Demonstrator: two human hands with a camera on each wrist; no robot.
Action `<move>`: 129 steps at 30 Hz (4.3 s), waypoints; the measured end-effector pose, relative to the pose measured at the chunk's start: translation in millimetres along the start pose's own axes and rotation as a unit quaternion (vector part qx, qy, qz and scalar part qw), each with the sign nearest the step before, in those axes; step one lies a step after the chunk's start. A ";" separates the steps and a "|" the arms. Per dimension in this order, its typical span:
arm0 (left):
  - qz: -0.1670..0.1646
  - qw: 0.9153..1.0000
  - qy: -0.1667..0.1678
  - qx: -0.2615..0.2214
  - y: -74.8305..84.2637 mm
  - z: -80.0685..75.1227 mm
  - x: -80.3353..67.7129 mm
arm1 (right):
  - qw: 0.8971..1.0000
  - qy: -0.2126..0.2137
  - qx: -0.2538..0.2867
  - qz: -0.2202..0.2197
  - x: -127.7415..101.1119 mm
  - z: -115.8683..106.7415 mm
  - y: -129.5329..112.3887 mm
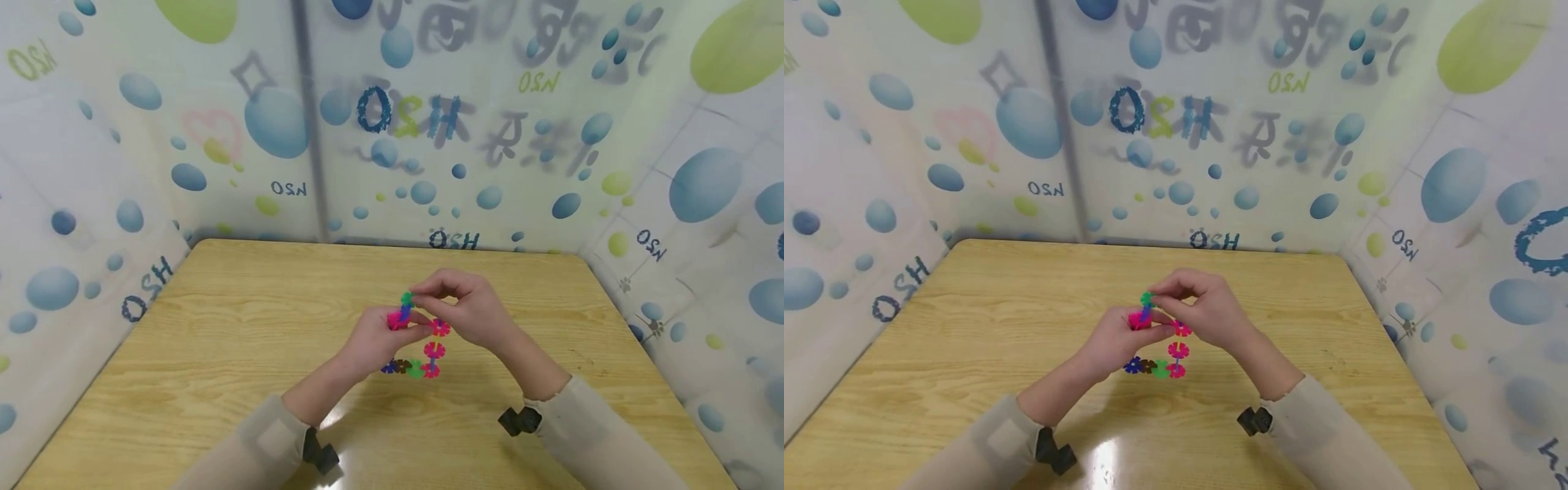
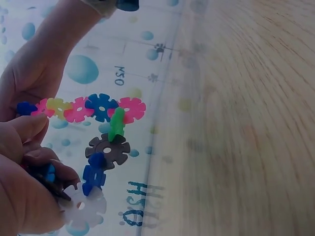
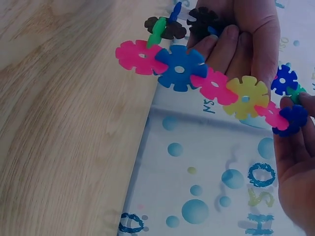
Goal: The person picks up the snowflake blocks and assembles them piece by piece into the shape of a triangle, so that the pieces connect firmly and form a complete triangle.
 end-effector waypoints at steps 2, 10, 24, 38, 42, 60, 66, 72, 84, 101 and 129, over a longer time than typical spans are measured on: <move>0.001 1.000 -0.002 -0.003 1.1 0.7 0.5 | 1.000 0.001 0.005 0.007 -0.4 -0.1 1.2; -0.007 1.000 0.001 -0.006 -4.2 -1.7 1.3 | 1.000 -0.005 -0.004 0.024 -3.8 0.8 7.9; -0.029 0.998 0.042 -0.022 -11.3 -15.3 3.0 | 0.976 -0.020 0.079 0.200 -56.3 7.3 64.2; -0.009 1.000 0.004 -0.011 -2.4 -8.3 1.3 | 0.982 -0.003 0.069 0.178 -57.5 12.2 57.8; 0.021 0.999 -0.023 -0.031 1.8 -2.4 0.4 | 0.982 -0.006 0.068 0.176 -56.8 12.2 55.6; 0.058 0.995 -0.027 -0.072 7.9 8.9 2.5 | 0.982 -0.026 0.089 0.163 -54.9 18.5 52.4; 0.040 0.997 -0.020 -0.055 3.4 9.8 3.2 | 0.983 -0.024 0.085 0.161 -56.0 18.6 52.0; 0.037 0.999 -0.005 -0.034 3.3 10.4 4.1 | 0.986 -0.010 0.074 0.148 -56.9 17.3 49.6; 0.132 0.987 0.077 -0.046 26.9 -5.8 -1.3 | 0.981 0.012 0.092 0.173 -62.1 15.2 54.5; 0.230 0.966 0.118 -0.031 52.2 -20.7 -8.4 | 0.974 0.015 0.117 0.194 -64.8 22.2 57.6; 0.181 0.981 0.074 -0.012 46.8 -25.2 -1.3 | 0.972 0.021 0.105 0.210 -64.9 27.3 55.1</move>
Point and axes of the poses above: each hand's wrist, its own x-axis towards the middle knuckle, its own z-axis out of the palm, y = z × x, the point moved 10 cm from there along x, towards the middle knuckle, and after that the axes turned 12 degrees about -x, right-handed, at the moved point
